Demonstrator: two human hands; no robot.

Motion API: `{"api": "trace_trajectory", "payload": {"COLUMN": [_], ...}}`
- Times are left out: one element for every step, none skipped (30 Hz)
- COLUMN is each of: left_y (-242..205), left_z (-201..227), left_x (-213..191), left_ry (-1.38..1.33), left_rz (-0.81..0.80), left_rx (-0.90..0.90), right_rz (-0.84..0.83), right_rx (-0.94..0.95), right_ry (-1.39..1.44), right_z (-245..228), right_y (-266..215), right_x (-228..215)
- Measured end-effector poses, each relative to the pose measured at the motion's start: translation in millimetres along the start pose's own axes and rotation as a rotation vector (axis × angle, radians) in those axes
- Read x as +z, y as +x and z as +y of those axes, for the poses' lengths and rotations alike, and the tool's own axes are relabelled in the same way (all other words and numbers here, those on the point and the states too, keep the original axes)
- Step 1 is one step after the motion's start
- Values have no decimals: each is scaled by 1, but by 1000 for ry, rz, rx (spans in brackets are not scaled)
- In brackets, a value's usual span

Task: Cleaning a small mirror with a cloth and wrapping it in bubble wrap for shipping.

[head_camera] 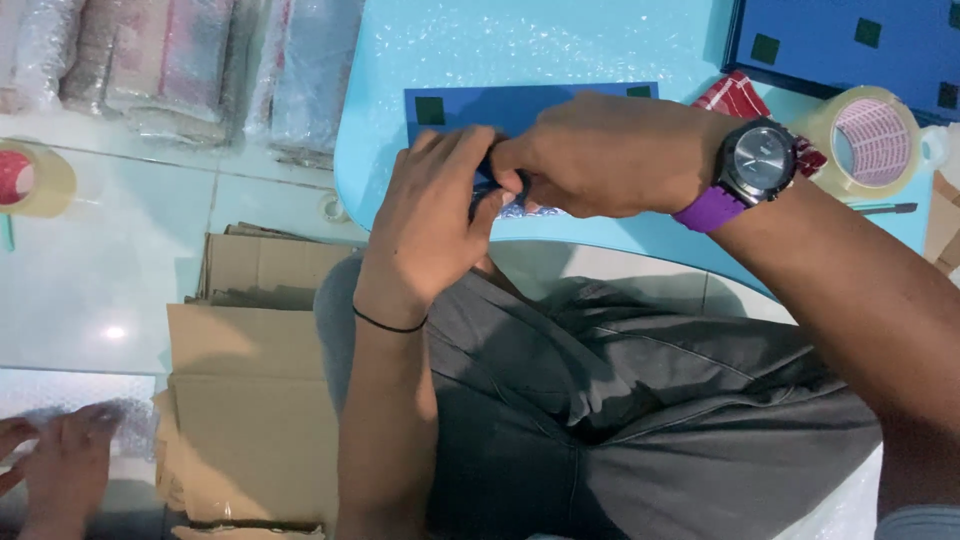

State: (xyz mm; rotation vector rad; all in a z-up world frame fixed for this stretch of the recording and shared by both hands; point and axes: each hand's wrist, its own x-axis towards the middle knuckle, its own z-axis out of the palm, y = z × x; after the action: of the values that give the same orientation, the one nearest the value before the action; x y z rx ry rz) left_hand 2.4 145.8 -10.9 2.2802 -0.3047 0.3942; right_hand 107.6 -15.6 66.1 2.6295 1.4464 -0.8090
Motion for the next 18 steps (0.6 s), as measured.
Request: {"api": "trace_trajectory", "payload": {"left_y": [0, -1, -2, -2, -1, -1, -1, -1, -1, -2, -3, -4, -4, -4, -4, -3, -3, -3], "left_z": [-1, -2, -2, -1, -1, 0, 0, -1, -1, -2, -2, -3, -2, -1, -1, -1, -1, 0], "left_x": [1, 1, 2, 1, 1, 1, 0, 0, 1, 1, 2, 3, 2, 1, 0, 0, -1, -1], "left_ry": [0, -7, -15, -13, -14, -15, -15, -16, -18, -18, -24, -32, -34, -33, -32, -32, -55, -78], "left_rz": [0, 6, 12, 11, 11, 12, 11, 4, -3, -5, -5, -5, -7, -4, -1, 0, -11, -21], "left_rx": [1, -3, -7, -7, -21, -35, -36, -39, -43, -42, -65, -86, -84, -81, -78, -75, -91, -108], "right_rz": [1, -8, -17, -16, -16, -18, -18, 38, 93, 94, 114, 134, 134, 126, 118, 120, 101, 82], "right_rx": [1, 39, 77, 76, 83, 90, 89, 63, 37, 38, 56, 76, 80, 102, 123, 125, 141, 155], "right_ry": [0, -43, -85, -84, -105, -126, -125, -173, -221, -219, -241, -263, -262, -218, -173, -175, -94, -12], "right_z": [-2, -4, -6, -5, -5, -4, -1, 2, 5, 4, 4, 3, 8, 12, 16, 19, 23, 26], "right_y": [0, 1, 1, 2, 2, 2, 4, 6, 8, 9, 9, 9, 11, 13, 15, 16, 18, 19], "right_x": [-2, -4, -6, -5, -5, -4, -2, 0, 3, 2, 1, 0, 1, 1, 2, 2, 3, 4]}}
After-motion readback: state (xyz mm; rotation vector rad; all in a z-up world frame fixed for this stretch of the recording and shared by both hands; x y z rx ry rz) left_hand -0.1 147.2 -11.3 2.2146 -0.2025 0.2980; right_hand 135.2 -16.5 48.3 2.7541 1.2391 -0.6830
